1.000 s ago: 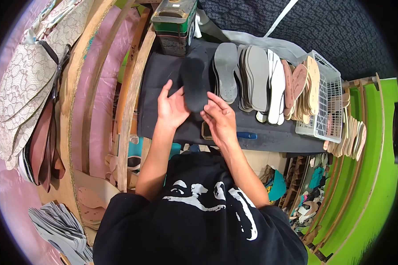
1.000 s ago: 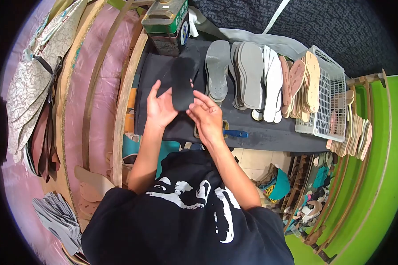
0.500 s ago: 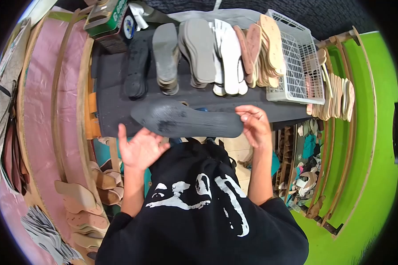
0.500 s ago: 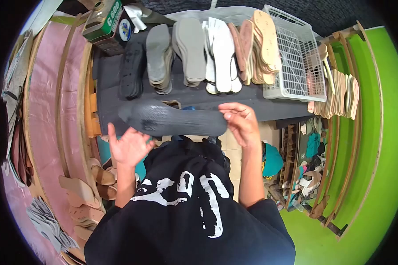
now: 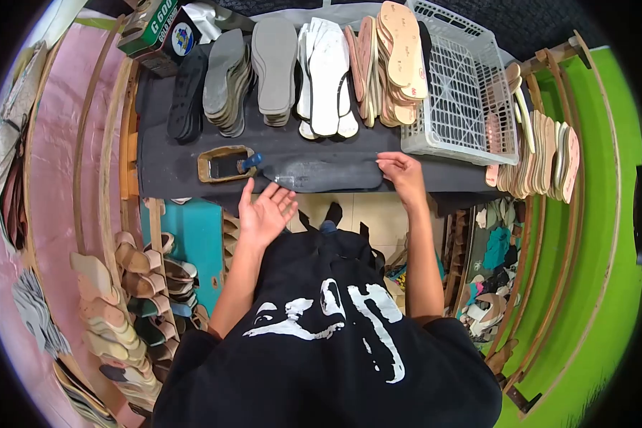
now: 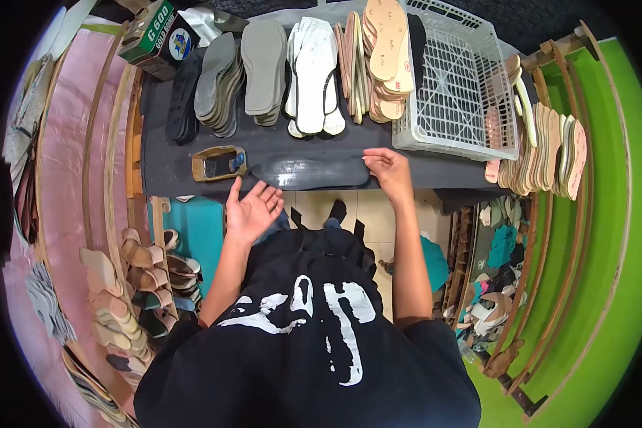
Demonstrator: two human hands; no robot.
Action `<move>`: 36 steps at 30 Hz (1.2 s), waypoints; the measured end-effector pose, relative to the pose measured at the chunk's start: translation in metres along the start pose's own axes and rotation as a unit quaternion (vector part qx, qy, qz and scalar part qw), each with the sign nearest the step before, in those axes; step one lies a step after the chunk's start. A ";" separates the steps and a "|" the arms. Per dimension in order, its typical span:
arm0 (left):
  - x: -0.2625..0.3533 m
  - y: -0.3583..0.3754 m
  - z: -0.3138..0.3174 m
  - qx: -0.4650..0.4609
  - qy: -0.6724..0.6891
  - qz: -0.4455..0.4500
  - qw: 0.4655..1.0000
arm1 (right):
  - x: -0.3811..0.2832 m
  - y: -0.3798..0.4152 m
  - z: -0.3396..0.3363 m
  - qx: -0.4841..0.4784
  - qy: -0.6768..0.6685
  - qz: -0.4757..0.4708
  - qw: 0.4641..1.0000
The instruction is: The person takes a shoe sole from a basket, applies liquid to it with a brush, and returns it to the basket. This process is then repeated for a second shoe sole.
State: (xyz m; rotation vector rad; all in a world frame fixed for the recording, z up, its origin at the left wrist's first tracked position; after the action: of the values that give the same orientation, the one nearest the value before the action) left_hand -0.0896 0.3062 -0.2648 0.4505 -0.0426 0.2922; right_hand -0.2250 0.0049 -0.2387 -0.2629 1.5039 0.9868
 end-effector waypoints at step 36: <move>0.209 0.068 0.037 0.165 -0.830 0.274 0.458 | -0.034 0.023 0.328 -0.152 0.265 -0.254 0.918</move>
State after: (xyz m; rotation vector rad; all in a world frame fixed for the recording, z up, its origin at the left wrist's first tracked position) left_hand 0.0923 0.4046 -0.1812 0.9720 -2.1957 0.3864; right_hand -0.0015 0.2353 -0.1581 -1.1619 1.6269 0.7458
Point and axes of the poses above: each hand's wrist, its own y-axis away from the middle knuckle, its own z-axis out of the palm, x = y × z, the point moved 9 cm from there along -y, towards the middle knuckle, and after that the axes turned 8 degrees about -y, right-handed, at the moved point
